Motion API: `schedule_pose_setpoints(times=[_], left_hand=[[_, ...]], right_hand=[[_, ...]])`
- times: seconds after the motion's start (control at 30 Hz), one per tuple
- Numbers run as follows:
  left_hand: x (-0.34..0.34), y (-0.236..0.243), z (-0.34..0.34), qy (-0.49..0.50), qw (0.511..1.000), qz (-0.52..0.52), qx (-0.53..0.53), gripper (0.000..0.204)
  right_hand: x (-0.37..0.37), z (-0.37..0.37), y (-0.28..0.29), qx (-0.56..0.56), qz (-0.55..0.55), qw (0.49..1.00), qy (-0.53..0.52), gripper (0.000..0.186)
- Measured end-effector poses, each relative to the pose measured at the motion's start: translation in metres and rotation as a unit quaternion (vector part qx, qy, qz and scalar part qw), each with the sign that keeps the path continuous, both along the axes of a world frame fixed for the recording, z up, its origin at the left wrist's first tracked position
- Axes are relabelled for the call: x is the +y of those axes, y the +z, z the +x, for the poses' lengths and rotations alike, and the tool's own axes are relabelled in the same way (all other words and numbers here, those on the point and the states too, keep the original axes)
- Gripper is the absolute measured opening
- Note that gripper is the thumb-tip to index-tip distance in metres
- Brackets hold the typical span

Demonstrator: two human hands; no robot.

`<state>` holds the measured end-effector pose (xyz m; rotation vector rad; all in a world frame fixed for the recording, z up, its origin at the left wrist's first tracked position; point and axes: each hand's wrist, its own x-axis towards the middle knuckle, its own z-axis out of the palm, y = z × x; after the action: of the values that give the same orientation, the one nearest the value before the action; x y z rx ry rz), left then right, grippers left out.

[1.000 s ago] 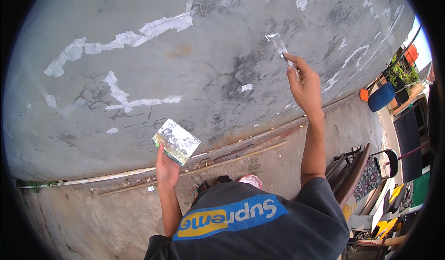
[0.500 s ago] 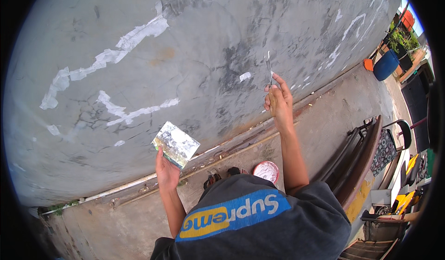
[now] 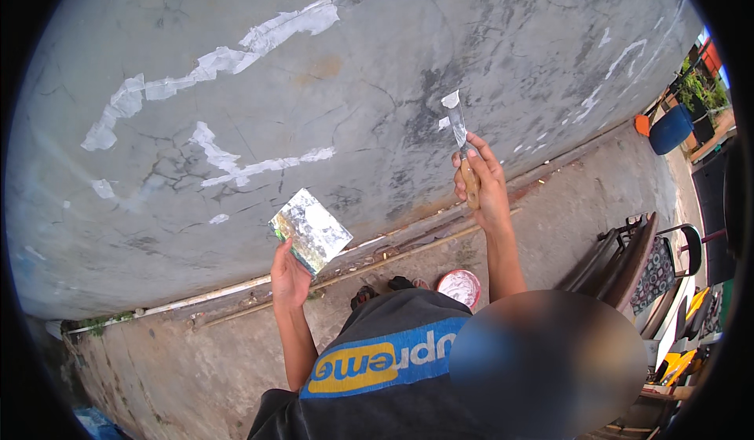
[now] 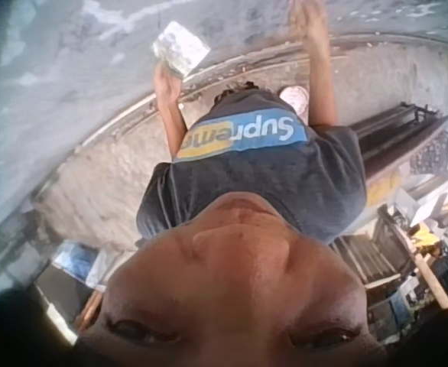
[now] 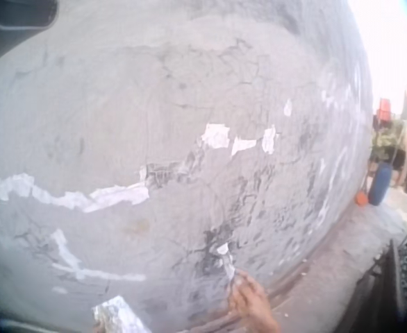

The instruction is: The person scoops white filler from a red bucket onto a hawk and uses a putty knife to apply it to cracks and uneven areas on a concrete wall. The person repeatedly transfers filler and smooths it into the wall surface.

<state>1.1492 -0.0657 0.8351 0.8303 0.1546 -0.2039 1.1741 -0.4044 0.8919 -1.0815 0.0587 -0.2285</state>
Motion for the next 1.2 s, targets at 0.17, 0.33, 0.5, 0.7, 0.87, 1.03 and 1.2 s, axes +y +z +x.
schedule_pose_setpoints(times=[0.17,0.33,0.5,0.7,0.87,1.03,1.2], left_hand=[[0.003,-0.002,0.0,-0.017,1.0,-0.011,0.0,0.052],[0.01,-0.001,0.007,-0.002,0.999,-0.008,-0.031,0.046],[0.015,0.013,0.02,-0.036,0.998,0.003,-0.046,0.049],[0.019,0.031,0.033,-0.081,0.995,0.028,-0.044,0.047],[0.013,0.05,0.03,-0.121,0.991,0.052,-0.023,0.046],[-0.003,0.027,0.014,-0.127,0.992,0.009,-0.005,0.046],[-0.039,0.015,-0.008,-0.087,0.996,-0.015,0.02,0.044]], right_hand=[[-0.011,0.003,0.0,-0.013,0.055,0.998,-0.023,0.037],[-0.028,0.008,0.015,-0.061,0.095,0.991,-0.073,0.036],[-0.044,0.012,0.023,-0.095,0.098,0.987,-0.089,0.044],[-0.054,0.012,0.018,-0.08,0.195,0.977,-0.023,0.036],[-0.062,0.017,0.019,-0.103,0.14,0.98,-0.095,0.038],[-0.049,0.032,0.018,-0.089,0.081,0.983,-0.14,0.036],[-0.039,0.046,0.023,-0.098,0.051,0.977,-0.184,0.036]])
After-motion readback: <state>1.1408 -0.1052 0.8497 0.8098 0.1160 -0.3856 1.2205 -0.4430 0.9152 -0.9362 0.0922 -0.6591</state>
